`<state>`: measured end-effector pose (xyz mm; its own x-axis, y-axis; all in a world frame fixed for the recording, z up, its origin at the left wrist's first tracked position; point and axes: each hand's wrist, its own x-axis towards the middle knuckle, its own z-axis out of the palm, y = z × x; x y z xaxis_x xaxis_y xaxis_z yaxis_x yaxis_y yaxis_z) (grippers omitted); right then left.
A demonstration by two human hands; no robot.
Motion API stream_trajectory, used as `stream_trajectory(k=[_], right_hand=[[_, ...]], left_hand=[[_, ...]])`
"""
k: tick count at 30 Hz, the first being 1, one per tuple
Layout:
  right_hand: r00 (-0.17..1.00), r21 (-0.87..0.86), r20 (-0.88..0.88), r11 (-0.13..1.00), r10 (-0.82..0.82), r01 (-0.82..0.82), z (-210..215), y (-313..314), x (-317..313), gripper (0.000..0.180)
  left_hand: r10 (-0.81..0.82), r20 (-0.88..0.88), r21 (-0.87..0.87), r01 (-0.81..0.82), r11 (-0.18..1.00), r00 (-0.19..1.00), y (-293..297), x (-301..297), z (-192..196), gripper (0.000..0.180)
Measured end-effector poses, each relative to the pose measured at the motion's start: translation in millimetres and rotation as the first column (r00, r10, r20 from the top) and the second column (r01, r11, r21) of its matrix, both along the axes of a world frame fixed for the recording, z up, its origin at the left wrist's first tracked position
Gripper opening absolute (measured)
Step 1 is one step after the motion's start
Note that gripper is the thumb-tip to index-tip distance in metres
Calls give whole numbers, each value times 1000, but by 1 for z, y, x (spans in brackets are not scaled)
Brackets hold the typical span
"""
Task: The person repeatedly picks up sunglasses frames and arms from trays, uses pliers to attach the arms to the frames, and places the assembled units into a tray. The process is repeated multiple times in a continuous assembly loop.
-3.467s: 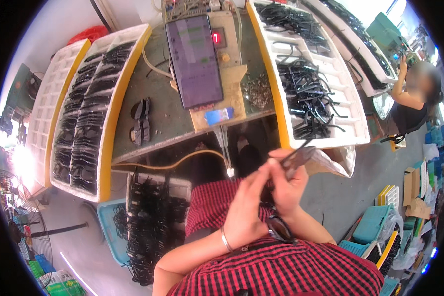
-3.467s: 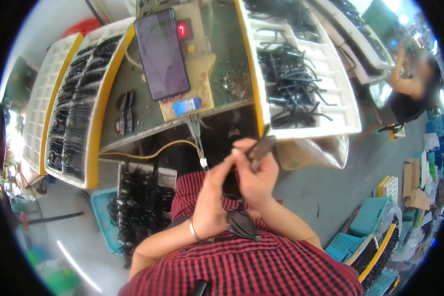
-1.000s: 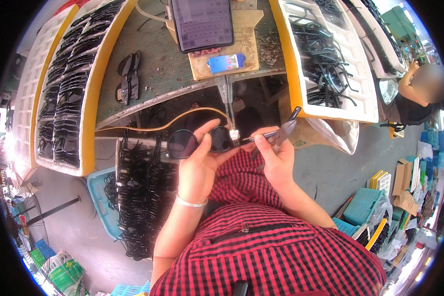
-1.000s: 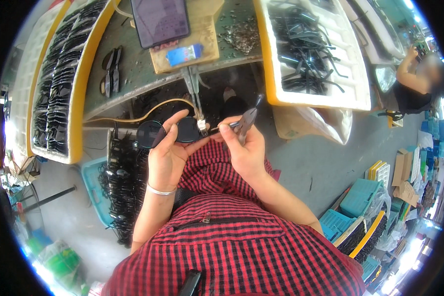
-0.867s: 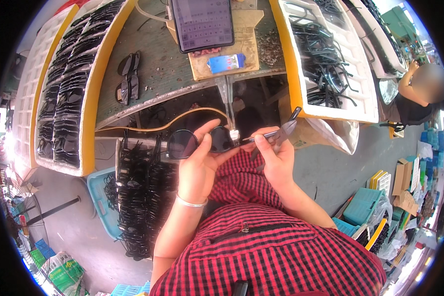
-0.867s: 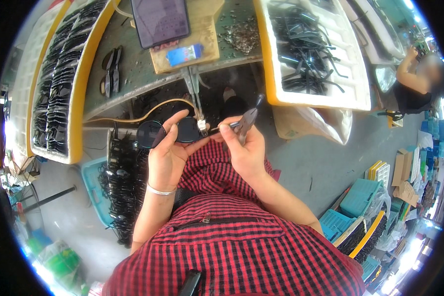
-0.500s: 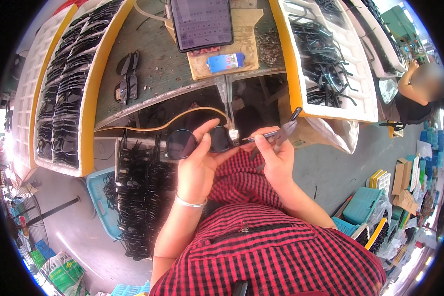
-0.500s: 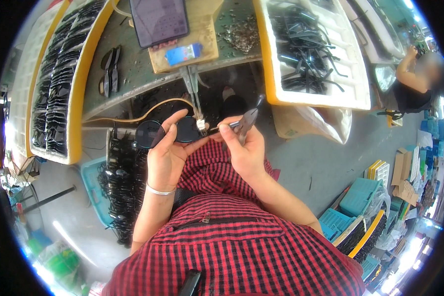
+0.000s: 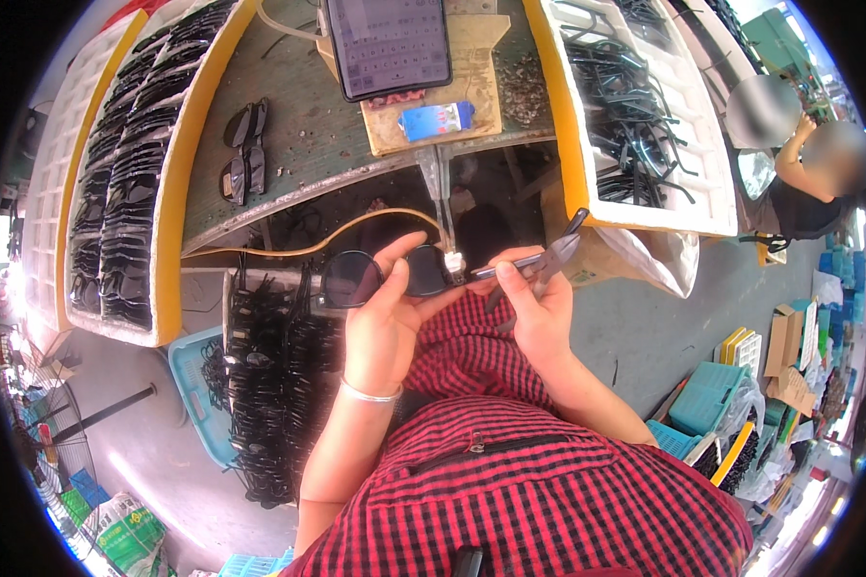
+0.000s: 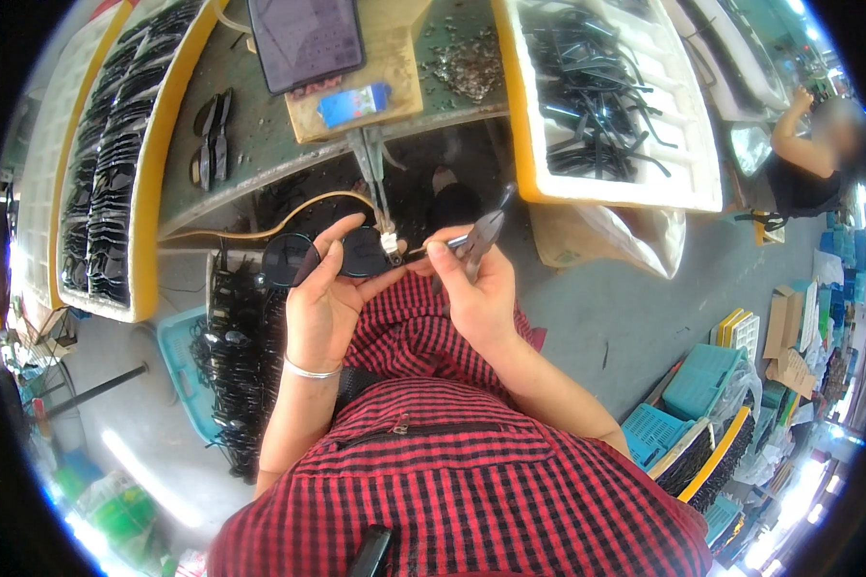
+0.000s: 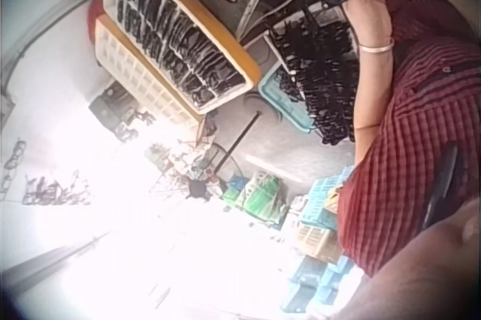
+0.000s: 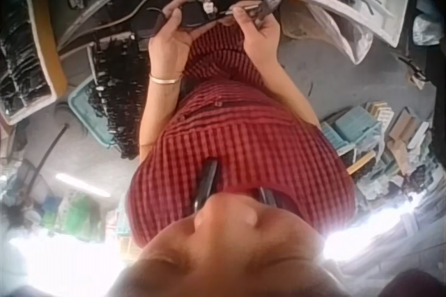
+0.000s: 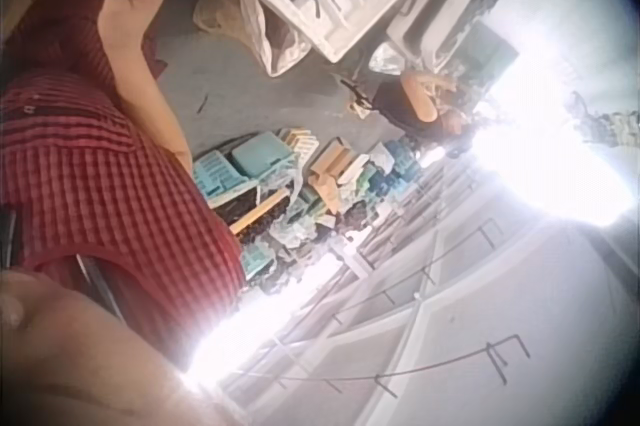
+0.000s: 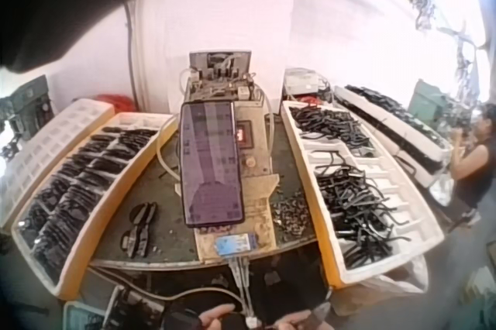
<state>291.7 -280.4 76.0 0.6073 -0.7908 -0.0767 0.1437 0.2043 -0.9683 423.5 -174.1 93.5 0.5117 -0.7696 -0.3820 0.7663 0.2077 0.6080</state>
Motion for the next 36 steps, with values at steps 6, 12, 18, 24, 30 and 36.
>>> stream_trajectory(k=[6,12,18,24,30,36], right_hand=[[999,67,-45,998,-15,18,-6,9,-5,15],[999,547,-7,836,48,-36,17,28,-28,15],[987,391,159,919,-9,-55,77,-37,-29,21],[980,283,86,947,-181,150,96,-190,15,31],[992,230,60,966,108,-119,111,-132,-3,43],[885,-854,-456,233,93,-465,133,-25,-16,49]], left_hand=[[-30,-38,13,30,999,999,8,-2,-11,40],[-102,-235,7,107,994,967,48,-10,-12,42],[-15,-124,-135,-2,991,992,92,-4,18,45],[-31,28,-111,34,993,999,59,-4,43,38],[115,228,-94,-95,991,967,58,-3,78,37],[83,458,-102,-41,994,885,49,12,94,35]])
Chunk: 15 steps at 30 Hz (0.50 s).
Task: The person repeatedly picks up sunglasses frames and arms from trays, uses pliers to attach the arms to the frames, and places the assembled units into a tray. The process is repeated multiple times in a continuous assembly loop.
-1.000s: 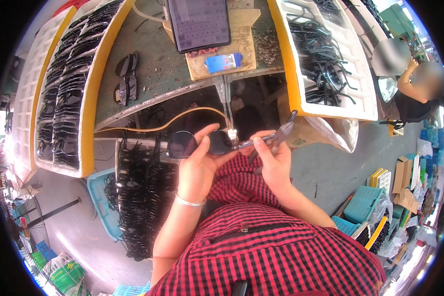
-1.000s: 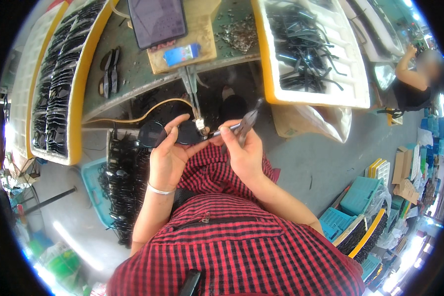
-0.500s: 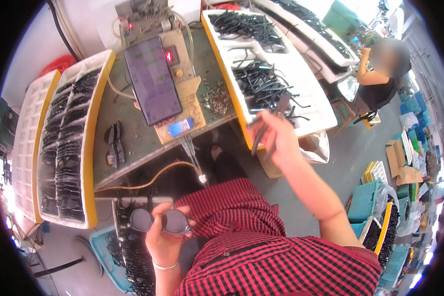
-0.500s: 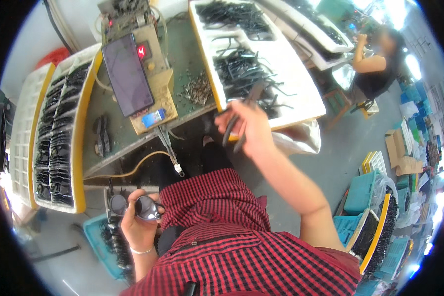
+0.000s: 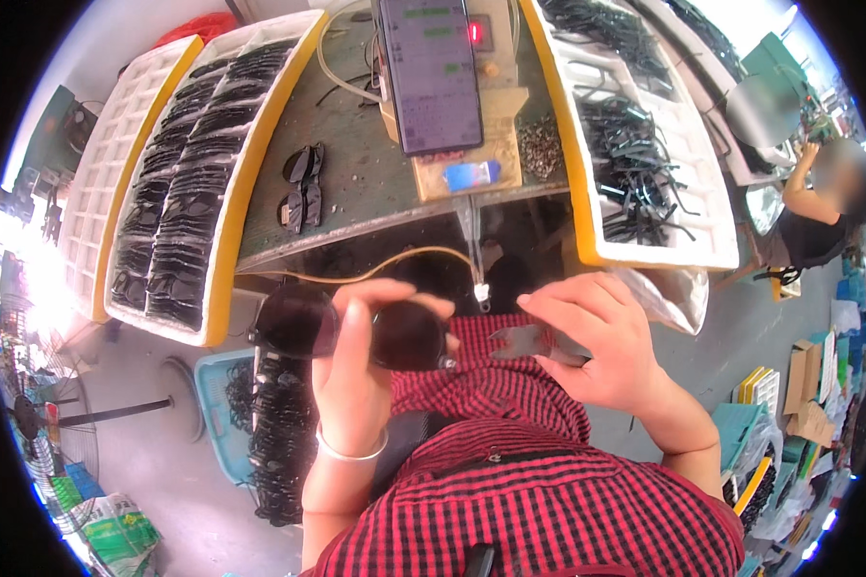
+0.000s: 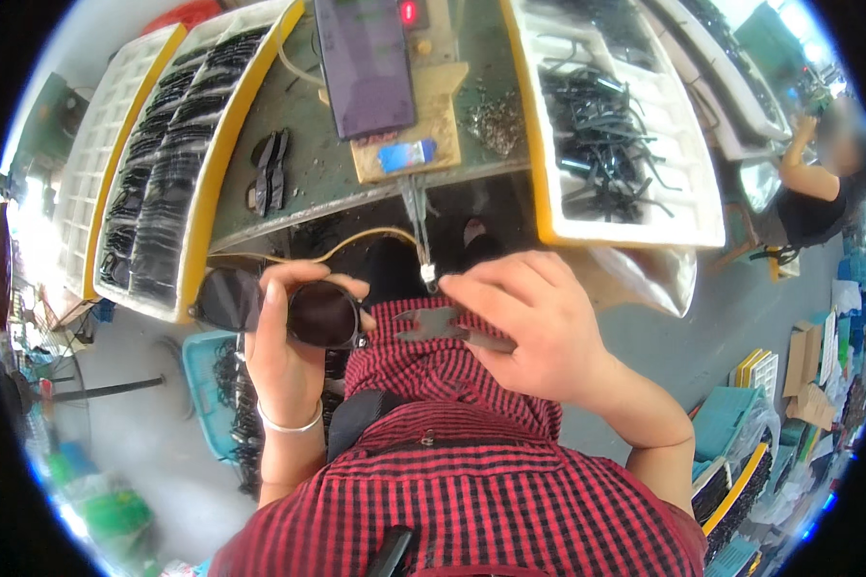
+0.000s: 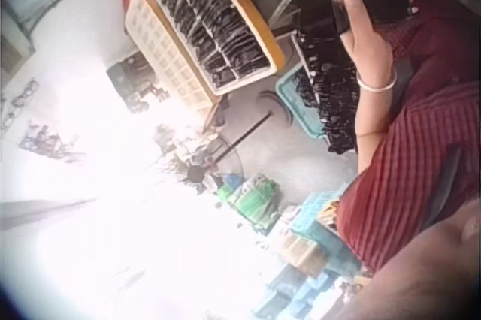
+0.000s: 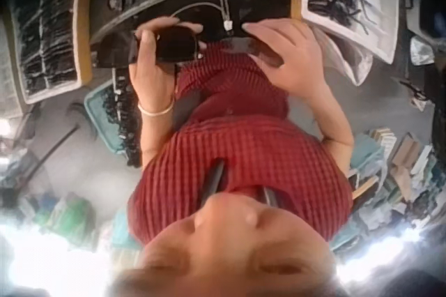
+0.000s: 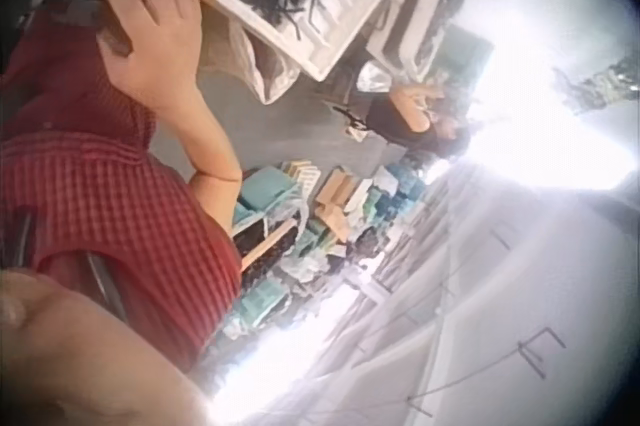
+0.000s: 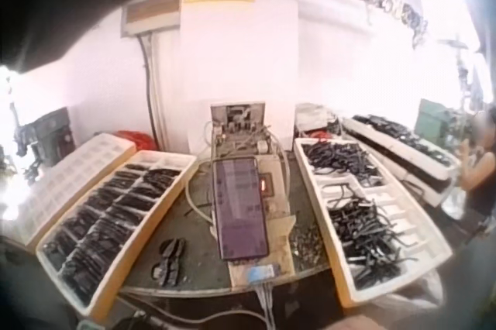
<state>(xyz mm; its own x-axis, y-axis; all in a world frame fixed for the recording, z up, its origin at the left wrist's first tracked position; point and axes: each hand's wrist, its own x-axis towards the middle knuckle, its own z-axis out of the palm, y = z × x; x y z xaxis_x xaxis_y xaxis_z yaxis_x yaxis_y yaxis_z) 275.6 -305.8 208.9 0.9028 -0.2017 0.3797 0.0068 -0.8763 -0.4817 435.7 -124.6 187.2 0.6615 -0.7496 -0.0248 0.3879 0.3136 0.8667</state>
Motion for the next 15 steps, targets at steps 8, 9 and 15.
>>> stream_trajectory(k=[8,9,15], right_hand=[[1000,-66,-26,998,16,-17,3,4,3,52],[999,-82,-32,997,8,-11,2,3,4,52],[1000,-145,0,989,9,-9,6,1,10,50]], left_hand=[[84,97,21,-87,996,992,-18,-7,3,31],[82,98,23,-85,996,992,-18,-7,3,31],[129,131,46,-136,990,983,-20,-5,9,31]])
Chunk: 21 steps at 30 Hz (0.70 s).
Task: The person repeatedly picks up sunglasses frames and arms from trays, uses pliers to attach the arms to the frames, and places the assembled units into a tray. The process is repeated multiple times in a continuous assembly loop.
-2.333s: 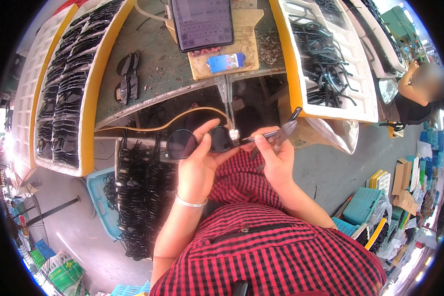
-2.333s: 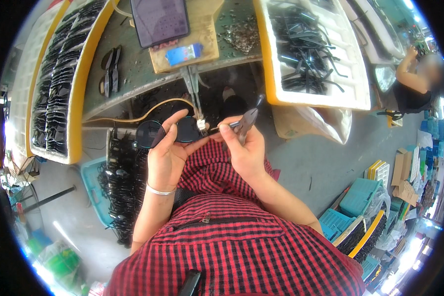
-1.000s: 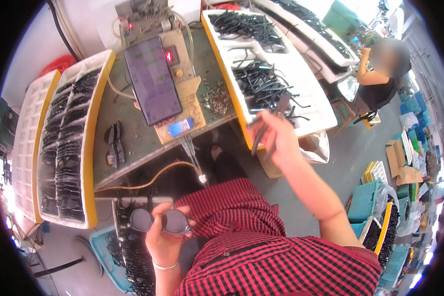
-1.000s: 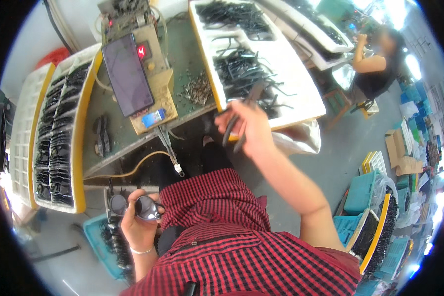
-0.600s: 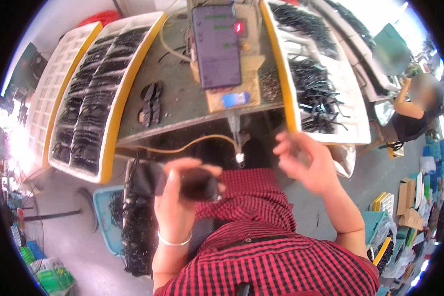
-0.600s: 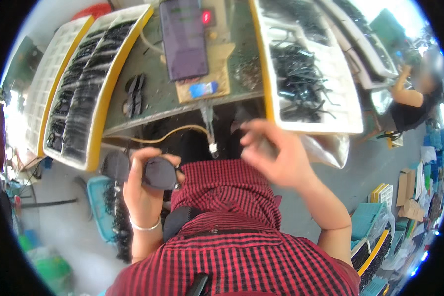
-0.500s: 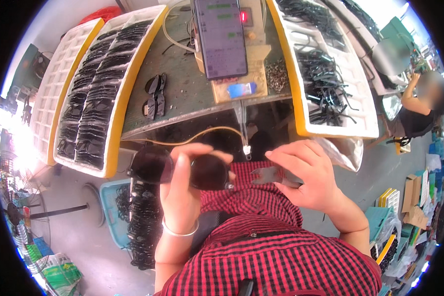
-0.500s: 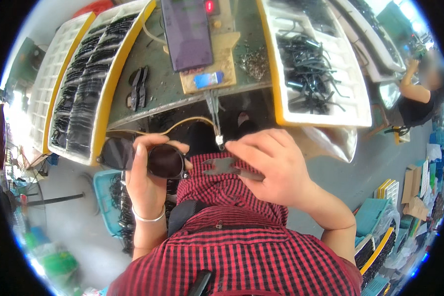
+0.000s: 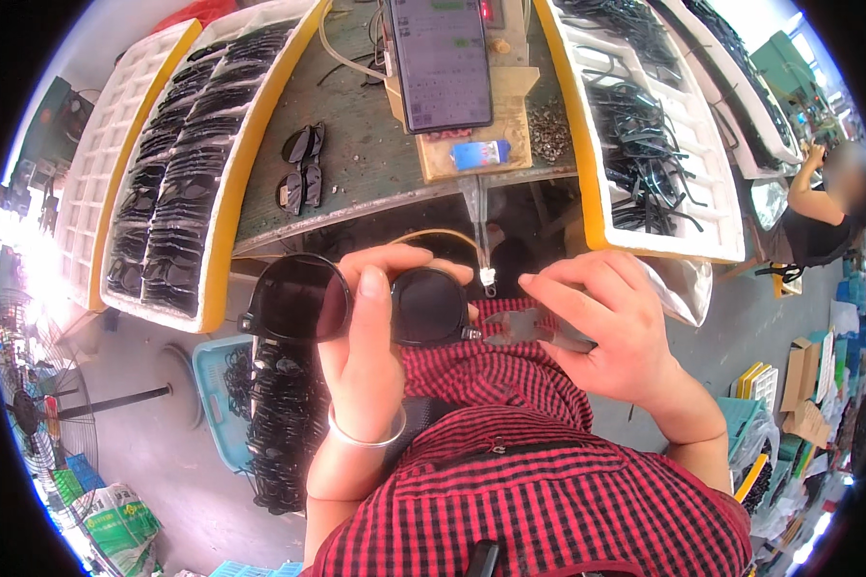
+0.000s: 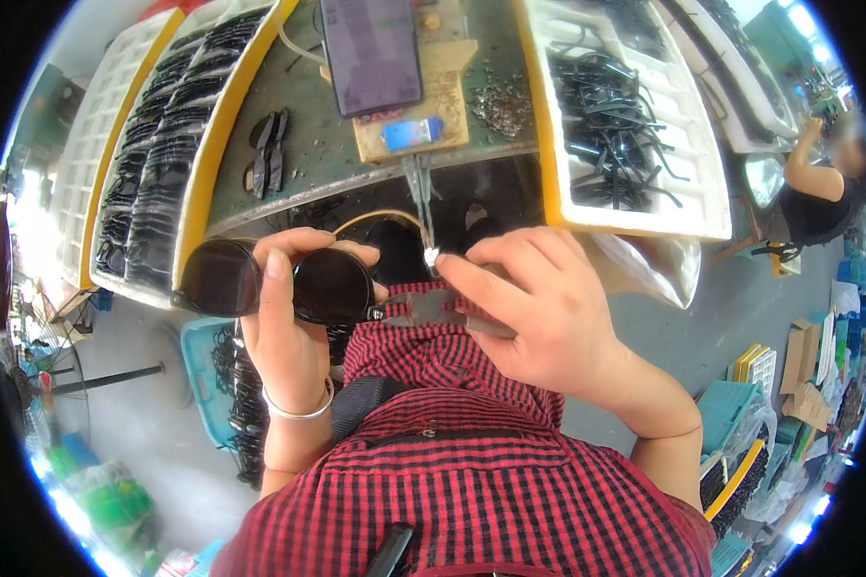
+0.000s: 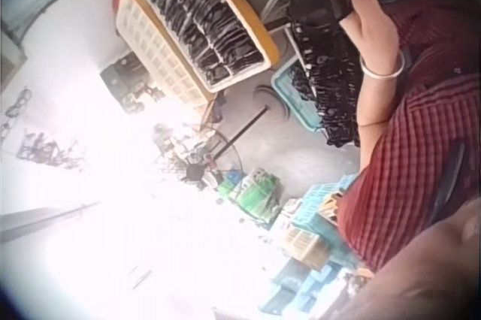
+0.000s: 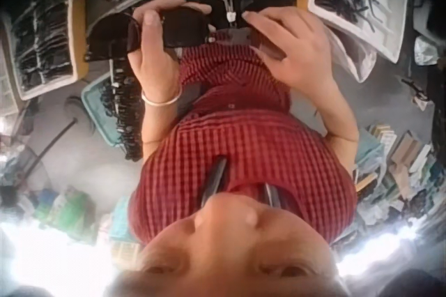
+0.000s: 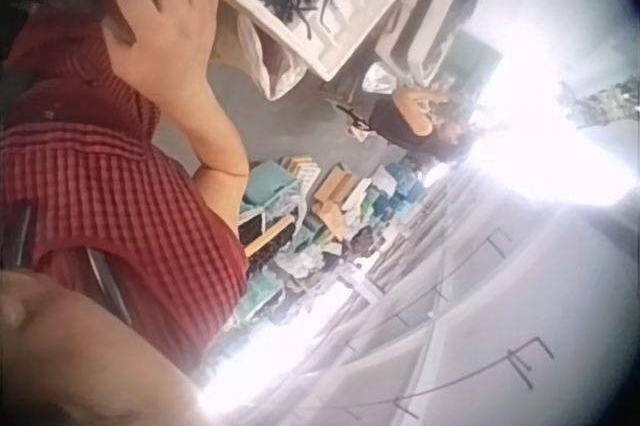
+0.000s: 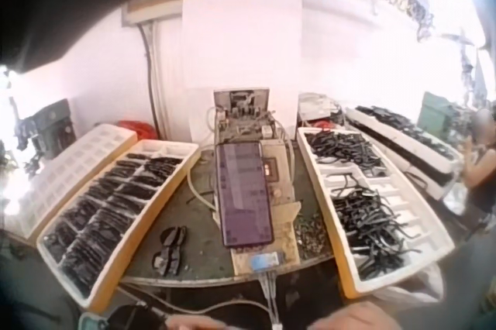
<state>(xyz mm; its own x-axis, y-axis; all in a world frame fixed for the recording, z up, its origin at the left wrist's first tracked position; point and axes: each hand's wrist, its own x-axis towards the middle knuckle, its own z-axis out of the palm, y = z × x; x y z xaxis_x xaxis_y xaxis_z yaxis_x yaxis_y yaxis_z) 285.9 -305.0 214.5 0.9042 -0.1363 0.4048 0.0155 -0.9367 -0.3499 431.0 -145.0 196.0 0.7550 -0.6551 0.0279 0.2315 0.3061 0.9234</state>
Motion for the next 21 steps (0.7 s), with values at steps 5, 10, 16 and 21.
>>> stream_trajectory(k=[5,10,16,21], right_hand=[[1000,-12,8,1000,-13,13,-4,3,1,49],[1000,-56,2,998,-18,18,-2,4,3,49],[999,-148,-41,989,-10,4,-1,0,0,45],[998,-210,-54,978,-22,10,3,1,-1,41]], left_hand=[[83,21,45,-84,995,996,-5,-4,3,34],[40,11,-17,-39,999,999,0,-1,0,30],[83,57,32,-85,996,995,-2,-2,-1,29],[51,44,21,-52,998,998,-2,-6,-3,26]])
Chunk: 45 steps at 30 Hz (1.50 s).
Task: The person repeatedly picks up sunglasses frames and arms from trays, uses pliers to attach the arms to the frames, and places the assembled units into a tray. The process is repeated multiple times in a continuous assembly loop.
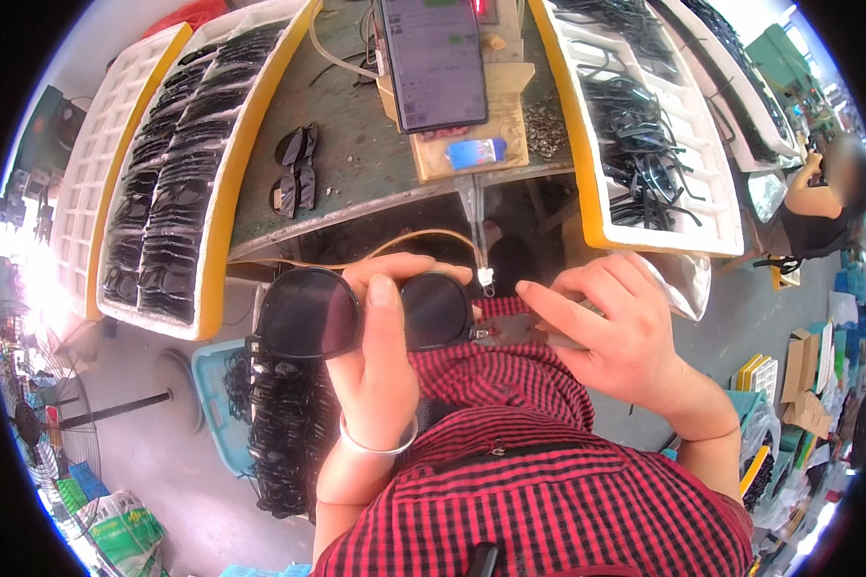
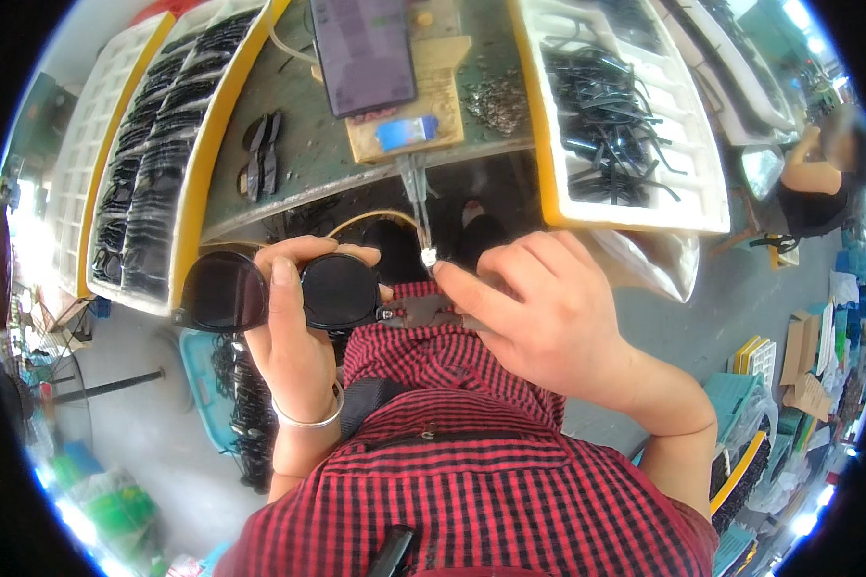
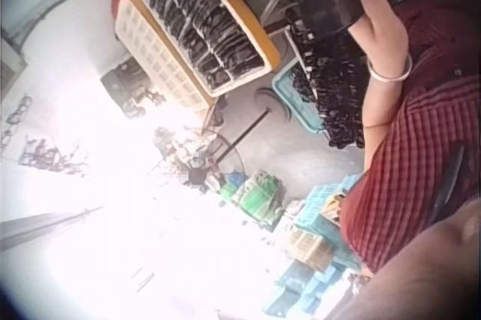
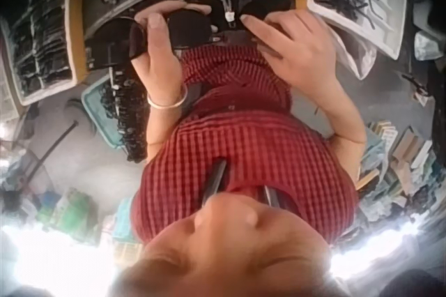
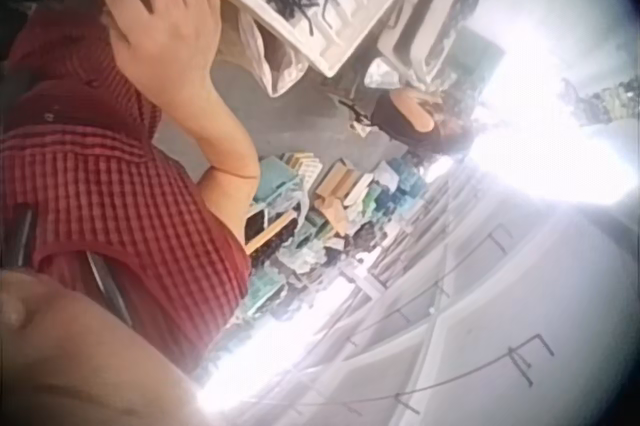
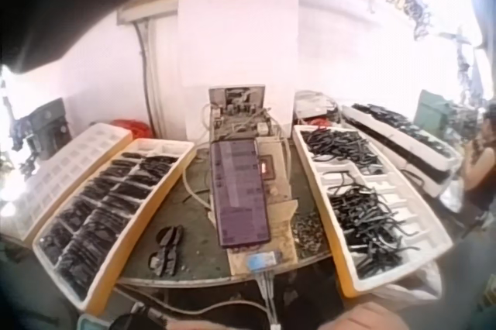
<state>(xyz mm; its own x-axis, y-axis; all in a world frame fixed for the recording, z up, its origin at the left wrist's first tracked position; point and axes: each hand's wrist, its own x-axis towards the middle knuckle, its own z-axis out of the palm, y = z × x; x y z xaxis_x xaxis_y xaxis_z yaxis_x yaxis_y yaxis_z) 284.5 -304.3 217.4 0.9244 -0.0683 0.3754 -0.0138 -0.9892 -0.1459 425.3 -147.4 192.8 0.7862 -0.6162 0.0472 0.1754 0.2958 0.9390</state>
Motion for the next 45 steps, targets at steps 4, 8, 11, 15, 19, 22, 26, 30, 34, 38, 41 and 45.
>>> stream_trajectory(k=[4,8,11,15,19,22,26,30,34,38,41,45], right_hand=[[999,142,-36,990,13,-8,-7,0,-6,40],[957,790,-276,589,90,172,-6,-4,-17,38],[932,853,-358,423,51,304,1,-21,-21,37],[910,272,-201,871,-363,408,18,-87,10,32],[816,-262,-263,853,-514,452,-12,-160,55,18],[754,-428,-267,775,-601,466,-28,-174,66,18],[909,-160,86,895,-408,416,-27,-158,44,26],[916,133,4,908,-401,397,-22,-115,17,42],[969,234,-7,942,-246,241,-34,-81,0,43],[939,556,-107,764,-326,329,-62,-66,-41,45],[909,628,-27,701,-416,339,-84,-58,-61,47],[914,746,16,614,-406,260,-81,-42,-62,43]], left_hand=[[-38,52,37,36,999,998,2,-1,-2,25],[-110,-23,-94,108,990,994,0,-4,2,26],[-78,-99,-83,70,994,992,-1,-5,3,26],[63,133,-71,-54,996,989,-8,2,-16,24],[-79,-147,-159,55,986,986,-13,-1,-26,22],[-40,-239,-40,31,999,970,-3,5,-39,11],[225,45,277,-228,933,973,31,58,-61,23],[113,781,438,-667,603,614,27,156,-64,41],[-111,783,617,-740,269,612,-15,209,-68,41],[-122,837,547,-807,222,534,-44,224,-100,35],[-123,900,437,-861,262,419,-50,225,-112,22],[-91,933,354,-846,399,348,-38,232,-128,15]])
